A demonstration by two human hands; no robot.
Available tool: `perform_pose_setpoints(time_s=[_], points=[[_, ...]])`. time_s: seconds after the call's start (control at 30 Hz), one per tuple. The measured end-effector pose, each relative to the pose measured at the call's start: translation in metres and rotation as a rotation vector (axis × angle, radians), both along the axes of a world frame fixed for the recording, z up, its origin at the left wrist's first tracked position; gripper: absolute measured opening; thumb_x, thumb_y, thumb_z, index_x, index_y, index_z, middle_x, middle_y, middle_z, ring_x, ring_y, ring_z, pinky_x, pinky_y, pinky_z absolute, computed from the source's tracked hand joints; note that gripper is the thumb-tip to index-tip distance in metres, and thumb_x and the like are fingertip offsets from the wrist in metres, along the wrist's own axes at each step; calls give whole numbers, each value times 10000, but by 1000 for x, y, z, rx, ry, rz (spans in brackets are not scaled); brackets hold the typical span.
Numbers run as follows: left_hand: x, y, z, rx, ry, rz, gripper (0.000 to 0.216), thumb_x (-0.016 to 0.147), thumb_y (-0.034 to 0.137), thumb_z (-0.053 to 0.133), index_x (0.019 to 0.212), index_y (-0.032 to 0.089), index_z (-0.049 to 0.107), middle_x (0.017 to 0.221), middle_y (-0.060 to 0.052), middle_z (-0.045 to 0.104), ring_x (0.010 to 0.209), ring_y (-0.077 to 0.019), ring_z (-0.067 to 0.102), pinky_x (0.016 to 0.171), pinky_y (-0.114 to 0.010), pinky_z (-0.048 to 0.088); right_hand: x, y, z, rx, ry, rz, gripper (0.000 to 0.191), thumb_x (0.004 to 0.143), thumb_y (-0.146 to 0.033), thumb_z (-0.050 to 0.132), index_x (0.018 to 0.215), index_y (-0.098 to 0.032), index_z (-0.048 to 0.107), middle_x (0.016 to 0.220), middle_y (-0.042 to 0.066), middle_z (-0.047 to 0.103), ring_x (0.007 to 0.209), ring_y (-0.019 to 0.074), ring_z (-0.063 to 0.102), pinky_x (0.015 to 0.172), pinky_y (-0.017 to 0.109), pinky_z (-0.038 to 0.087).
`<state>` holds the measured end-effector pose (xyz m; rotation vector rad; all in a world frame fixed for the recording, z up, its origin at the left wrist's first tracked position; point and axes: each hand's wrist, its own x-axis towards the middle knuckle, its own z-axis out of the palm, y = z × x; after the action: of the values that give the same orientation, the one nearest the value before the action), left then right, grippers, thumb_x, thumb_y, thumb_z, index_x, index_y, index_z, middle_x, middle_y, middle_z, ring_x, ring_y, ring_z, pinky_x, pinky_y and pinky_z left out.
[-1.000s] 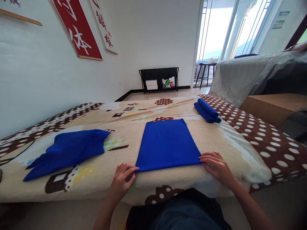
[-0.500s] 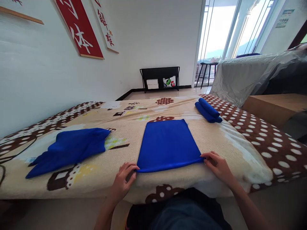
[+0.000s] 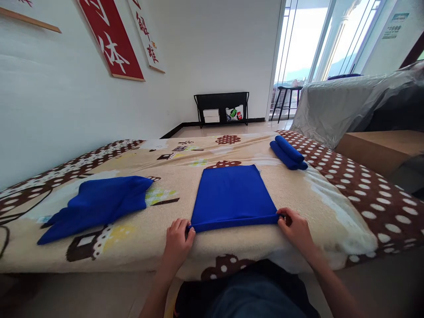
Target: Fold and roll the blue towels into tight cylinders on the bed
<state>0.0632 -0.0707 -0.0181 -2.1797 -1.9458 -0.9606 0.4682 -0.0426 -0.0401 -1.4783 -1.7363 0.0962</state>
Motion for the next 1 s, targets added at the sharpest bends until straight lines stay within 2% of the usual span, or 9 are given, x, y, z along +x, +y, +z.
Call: perform_pose_setpoints(time_s=[0.1, 0.2, 0.3, 0.47, 0.6, 0.67, 0.8, 0.93, 1.0], points=[[7, -1, -1, 59, 10, 82, 102, 873, 271, 494, 893, 208, 572, 945, -74, 614, 933, -262, 567, 816, -407, 436, -6, 2, -7, 77, -76, -61, 180, 868, -245, 492, 971, -193, 630, 875, 70, 647, 801, 217, 608, 771, 358, 491], [15, -5, -1, 125, 11, 145, 96, 871, 239, 517, 937, 207, 578, 1167, -120, 579, 1102, -310, 529, 889, -465, 418, -9, 1, -11, 171, -123, -109, 209, 873, -238, 524, 1045, -172, 624, 1014, 122, 611, 913, 242, 590, 819, 375, 497], [25, -9, -1, 187, 52, 135, 151, 885, 147, 490, 918, 212, 622, 1318, -131, 521, 1207, -341, 470, 943, -515, 374, -11, -4, -14, 294, -182, -124, 197, 885, -201, 534, 1047, -192, 647, 1087, 127, 600, 976, 252, 566, 861, 399, 476], [47, -14, -1, 215, 173, 107, 320, 868, 17, 447, 916, 230, 680, 1281, -111, 585, 1186, -331, 494, 954, -519, 331, -23, -17, -9, 333, -288, -54, 257, 903, -100, 495, 972, -247, 694, 1048, 55, 674, 990, 226, 574, 911, 409, 403], [65, -20, -1, 237, 214, 187, 245, 902, 98, 484, 991, 207, 684, 1245, -135, 607, 1141, -342, 527, 973, -544, 320, -44, -25, 1, 314, -265, -138, 171, 903, -157, 554, 967, -223, 698, 1057, 54, 700, 1052, 249, 569, 972, 442, 347], [74, -24, -3, 272, 242, 174, 211, 919, 157, 514, 1036, 192, 685, 1239, -151, 612, 1121, -341, 539, 975, -540, 332, -56, -27, 5, 328, -274, -205, 132, 909, -223, 593, 980, -223, 704, 1102, 60, 703, 1094, 271, 563, 1002, 474, 297], [90, -26, -12, 431, 266, -12, 272, 931, 114, 536, 1154, 188, 673, 1216, -134, 649, 1118, -283, 582, 1004, -468, 372, -80, -30, 7, 381, -228, -206, 138, 921, -246, 614, 1015, -229, 714, 1116, 53, 715, 1090, 253, 589, 1016, 463, 269], [101, -20, -17, 446, 252, -325, 484, 937, 12, 453, 1385, 173, 537, 1305, -111, 643, 1272, -232, 555, 1096, -415, 399, -101, -31, 7, 419, -182, -68, 190, 945, -193, 585, 1072, -254, 712, 1124, 36, 728, 1117, 228, 611, 1022, 433, 285], [104, -15, -16, 444, 237, -410, 512, 940, 1, 425, 1419, 169, 499, 1330, -101, 636, 1315, -222, 529, 1116, -410, 410, -109, -30, 7, 434, -164, 18, 213, 955, -177, 574, 1105, -255, 704, 1136, 31, 728, 1136, 217, 612, 1026, 418, 299]])
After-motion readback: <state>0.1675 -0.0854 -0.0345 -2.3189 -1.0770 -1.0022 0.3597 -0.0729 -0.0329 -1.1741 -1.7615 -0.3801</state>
